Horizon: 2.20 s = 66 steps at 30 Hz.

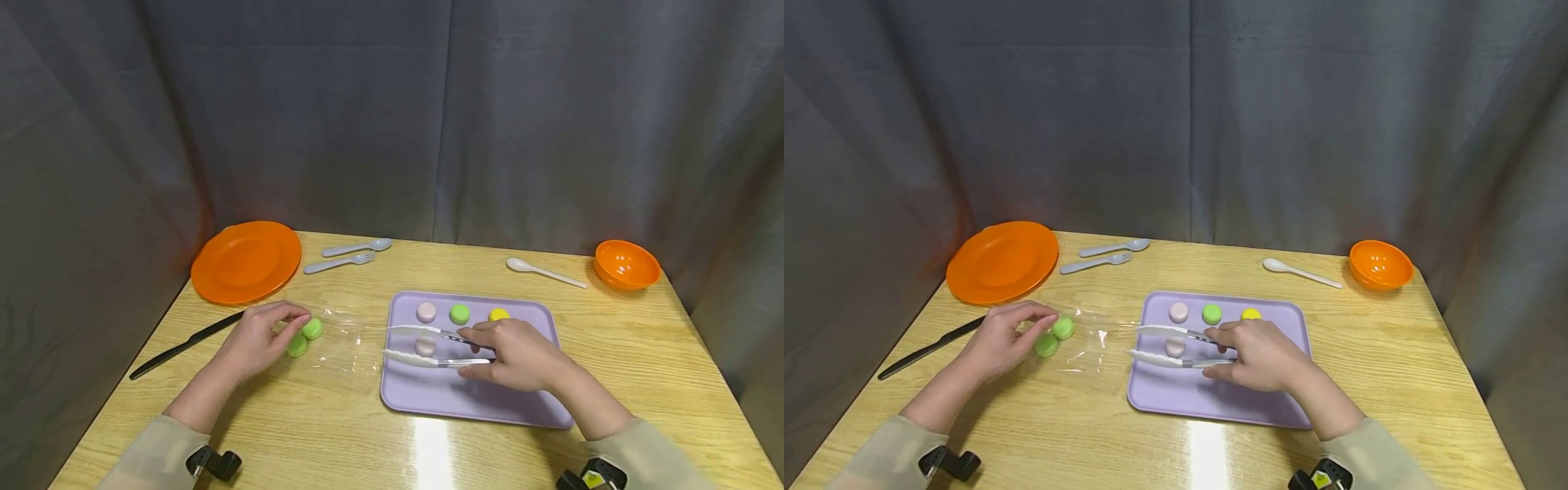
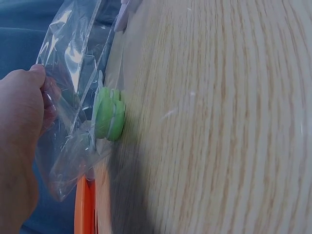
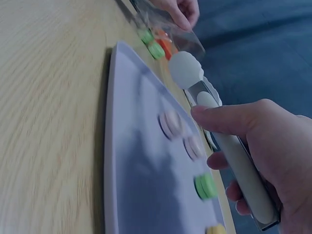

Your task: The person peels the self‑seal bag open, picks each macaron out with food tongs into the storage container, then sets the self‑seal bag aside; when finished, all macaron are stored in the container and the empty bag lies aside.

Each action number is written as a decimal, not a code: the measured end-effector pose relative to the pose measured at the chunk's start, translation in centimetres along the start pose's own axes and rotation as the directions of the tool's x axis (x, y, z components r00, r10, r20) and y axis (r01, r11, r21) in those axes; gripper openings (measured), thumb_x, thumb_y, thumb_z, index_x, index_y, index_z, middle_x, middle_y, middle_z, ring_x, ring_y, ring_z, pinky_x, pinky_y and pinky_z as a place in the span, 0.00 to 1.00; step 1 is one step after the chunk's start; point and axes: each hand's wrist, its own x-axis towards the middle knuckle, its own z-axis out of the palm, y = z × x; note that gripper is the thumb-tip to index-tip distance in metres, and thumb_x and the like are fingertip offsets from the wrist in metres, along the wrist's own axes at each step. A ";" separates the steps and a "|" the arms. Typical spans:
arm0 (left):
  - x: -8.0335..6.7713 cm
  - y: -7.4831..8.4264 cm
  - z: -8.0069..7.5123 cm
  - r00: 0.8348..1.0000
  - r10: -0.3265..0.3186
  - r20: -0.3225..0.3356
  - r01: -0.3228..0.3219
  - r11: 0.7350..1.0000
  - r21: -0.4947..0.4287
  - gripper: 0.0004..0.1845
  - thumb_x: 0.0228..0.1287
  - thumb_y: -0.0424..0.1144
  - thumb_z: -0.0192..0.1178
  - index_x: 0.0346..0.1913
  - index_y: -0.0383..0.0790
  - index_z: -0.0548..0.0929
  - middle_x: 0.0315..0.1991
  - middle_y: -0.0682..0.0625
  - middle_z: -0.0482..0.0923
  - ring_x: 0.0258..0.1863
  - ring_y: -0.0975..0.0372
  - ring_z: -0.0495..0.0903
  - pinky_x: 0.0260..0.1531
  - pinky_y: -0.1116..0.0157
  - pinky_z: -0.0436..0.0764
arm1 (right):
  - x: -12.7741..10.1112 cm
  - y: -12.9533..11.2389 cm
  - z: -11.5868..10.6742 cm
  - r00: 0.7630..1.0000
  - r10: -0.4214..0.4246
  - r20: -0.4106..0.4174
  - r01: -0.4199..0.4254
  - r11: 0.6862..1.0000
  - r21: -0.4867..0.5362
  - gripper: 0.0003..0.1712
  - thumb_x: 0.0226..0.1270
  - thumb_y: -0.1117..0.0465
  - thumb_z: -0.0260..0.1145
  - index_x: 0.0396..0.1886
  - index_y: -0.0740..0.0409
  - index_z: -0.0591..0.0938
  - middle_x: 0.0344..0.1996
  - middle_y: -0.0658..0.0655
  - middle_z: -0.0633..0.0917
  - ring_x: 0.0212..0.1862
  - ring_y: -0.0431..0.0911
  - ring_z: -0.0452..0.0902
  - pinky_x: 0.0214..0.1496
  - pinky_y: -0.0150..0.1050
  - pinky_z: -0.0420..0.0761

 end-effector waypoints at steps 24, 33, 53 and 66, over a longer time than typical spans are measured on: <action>0.6 0.1 0.5 1.000 0.013 0.004 -0.013 1.000 -0.020 0.05 0.71 0.33 0.71 0.46 0.42 0.92 0.42 0.57 0.90 0.40 0.62 0.88 0.35 0.55 0.88 | 9.2 -5.1 5.8 1.000 -0.011 -0.023 0.010 0.998 -0.060 0.28 0.66 0.39 0.76 0.55 0.53 0.88 0.33 0.44 0.86 0.29 0.40 0.74 0.26 0.39 0.75; 0.4 -0.1 0.4 0.999 0.033 -0.016 -0.034 0.999 -0.024 0.06 0.69 0.31 0.72 0.45 0.43 0.92 0.41 0.58 0.90 0.37 0.65 0.87 0.28 0.65 0.85 | 10.7 -6.9 7.2 1.000 0.029 -0.008 -0.030 0.997 -0.073 0.29 0.66 0.37 0.76 0.51 0.56 0.87 0.30 0.47 0.83 0.29 0.42 0.75 0.25 0.43 0.76; 0.4 -0.2 0.4 1.000 0.029 0.001 -0.029 0.999 -0.022 0.05 0.72 0.32 0.70 0.46 0.41 0.91 0.41 0.57 0.89 0.38 0.65 0.87 0.29 0.56 0.88 | 11.7 -8.1 7.6 0.992 0.120 0.047 -0.116 0.991 -0.073 0.21 0.68 0.40 0.74 0.29 0.47 0.77 0.19 0.43 0.73 0.21 0.42 0.69 0.18 0.39 0.68; 0.3 -0.1 0.4 0.999 0.035 -0.025 -0.035 0.999 -0.023 0.06 0.69 0.30 0.71 0.46 0.41 0.92 0.42 0.57 0.90 0.35 0.66 0.85 0.26 0.59 0.86 | 8.9 -6.6 4.5 0.999 0.048 0.008 -0.047 0.997 -0.061 0.20 0.67 0.40 0.75 0.44 0.49 0.87 0.26 0.40 0.78 0.25 0.40 0.70 0.20 0.37 0.70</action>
